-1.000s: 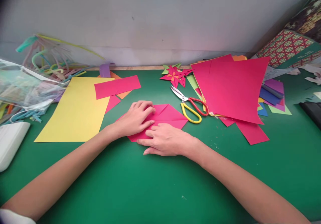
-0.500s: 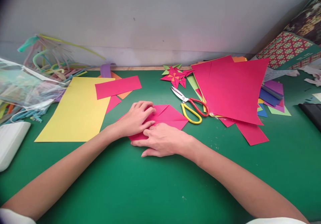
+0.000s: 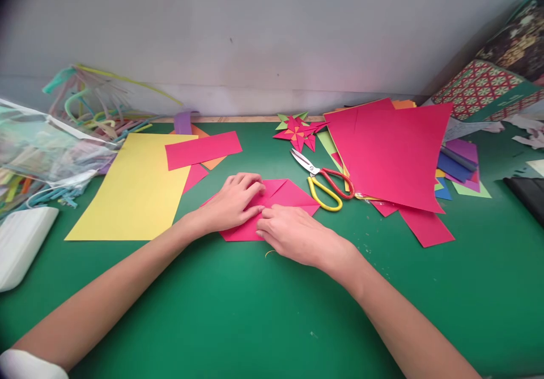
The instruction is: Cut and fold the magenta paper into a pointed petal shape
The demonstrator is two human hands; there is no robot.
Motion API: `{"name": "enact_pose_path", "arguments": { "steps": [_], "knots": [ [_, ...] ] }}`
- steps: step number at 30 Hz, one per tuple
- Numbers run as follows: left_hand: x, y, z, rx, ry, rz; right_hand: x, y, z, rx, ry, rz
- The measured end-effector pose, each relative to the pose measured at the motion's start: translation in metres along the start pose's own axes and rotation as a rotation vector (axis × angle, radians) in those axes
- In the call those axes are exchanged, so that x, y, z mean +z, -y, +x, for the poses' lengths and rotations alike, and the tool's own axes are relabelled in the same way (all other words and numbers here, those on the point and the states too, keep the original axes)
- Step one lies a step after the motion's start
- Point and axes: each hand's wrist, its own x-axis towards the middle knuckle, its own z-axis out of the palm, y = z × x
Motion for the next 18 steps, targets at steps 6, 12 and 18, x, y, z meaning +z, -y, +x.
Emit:
{"name": "enact_pose_path", "arguments": {
  "steps": [6,12,18],
  "knots": [
    [-0.018,0.015,0.005,0.001,0.011,-0.160,0.018,0.002,0.002,-0.018,-0.079,-0.081],
    [-0.015,0.018,0.003,-0.143,-0.135,0.114,0.038,0.001,0.006,-0.102,-0.144,-0.233],
    [-0.017,0.009,0.001,-0.126,-0.116,0.242,0.034,-0.010,-0.002,-0.234,-0.170,-0.254]
  ]
}}
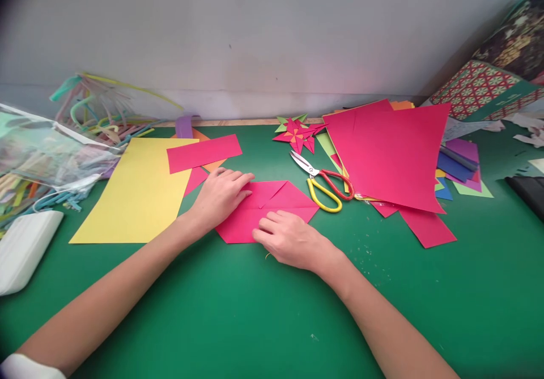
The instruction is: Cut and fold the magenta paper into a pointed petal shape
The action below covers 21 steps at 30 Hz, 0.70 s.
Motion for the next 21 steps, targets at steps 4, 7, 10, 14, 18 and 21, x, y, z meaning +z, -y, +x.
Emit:
{"name": "enact_pose_path", "arguments": {
  "steps": [4,7,10,14,18,21],
  "knots": [
    [-0.004,0.011,0.001,-0.032,0.061,-0.181,-0.006,-0.008,-0.006,0.050,-0.150,0.083],
    [-0.007,0.026,0.000,-0.014,0.208,-0.418,-0.009,-0.012,-0.010,0.134,-0.321,0.159],
    [-0.012,0.036,-0.003,-0.077,0.247,-0.707,-0.013,-0.014,-0.014,0.290,-0.599,0.194],
    [-0.014,0.035,-0.005,-0.306,0.107,-1.175,-0.014,-0.017,-0.015,0.648,-0.904,0.215],
    [-0.001,0.013,-0.007,-0.435,-0.184,-1.457,0.003,-0.022,-0.005,0.930,-0.978,0.560],
    [0.011,-0.003,-0.010,-0.440,-0.203,-1.551,0.020,-0.029,-0.001,1.014,-0.898,0.851]
  ]
}}
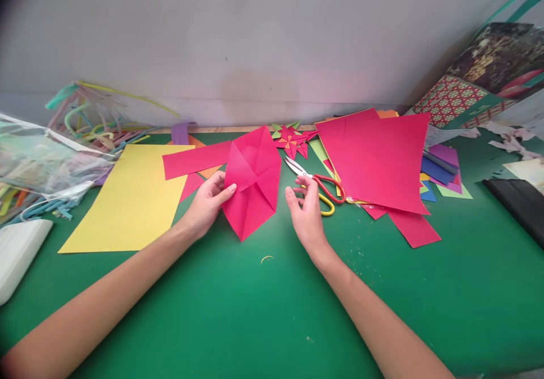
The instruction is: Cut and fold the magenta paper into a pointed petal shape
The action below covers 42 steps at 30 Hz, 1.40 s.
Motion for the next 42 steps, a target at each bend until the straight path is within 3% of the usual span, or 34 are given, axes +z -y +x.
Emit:
{"name": "enact_pose_path", "arguments": {
  "steps": [4,13,23,29,32,37,42],
  "knots": [
    [0.005,0.007,-0.006,0.019,0.057,-0.062,0.001,-0.009,0.005,0.129,0.134,0.128],
    [0.002,0.005,-0.008,-0.030,0.067,-0.103,-0.001,0.010,0.003,0.178,0.265,0.361],
    [0.013,0.005,-0.007,0.024,0.023,0.202,-0.001,-0.002,0.002,0.077,0.189,0.113],
    [0.005,-0.003,-0.006,0.120,0.046,0.248,-0.007,0.005,0.008,0.145,0.223,0.220],
    [-0.012,-0.012,0.000,0.277,0.133,0.455,-0.017,0.012,0.015,0.218,0.341,0.278],
    [-0.031,-0.022,0.002,0.698,0.236,1.057,-0.028,0.017,0.020,0.298,0.451,0.239],
    [-0.018,-0.033,-0.008,0.685,0.626,1.056,-0.027,0.012,0.022,0.238,0.456,0.151]
  ]
}}
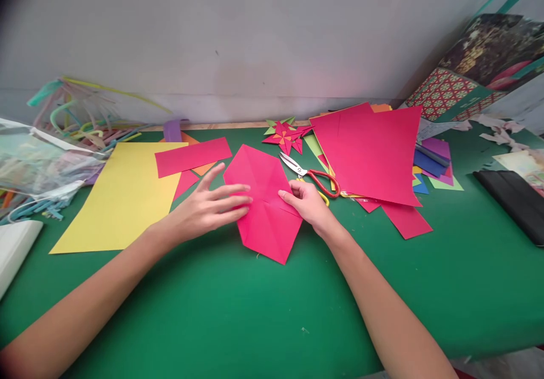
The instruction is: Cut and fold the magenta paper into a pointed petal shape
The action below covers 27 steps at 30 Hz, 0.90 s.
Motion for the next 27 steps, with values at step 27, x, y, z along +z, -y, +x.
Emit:
{"name": "enact_pose_path", "arguments": {
  "steps": [27],
  "knots": [
    [-0.001,-0.050,0.025,-0.097,0.208,0.428,0.025,0.022,-0.026,-0.321,0.365,-0.467]
  ]
}}
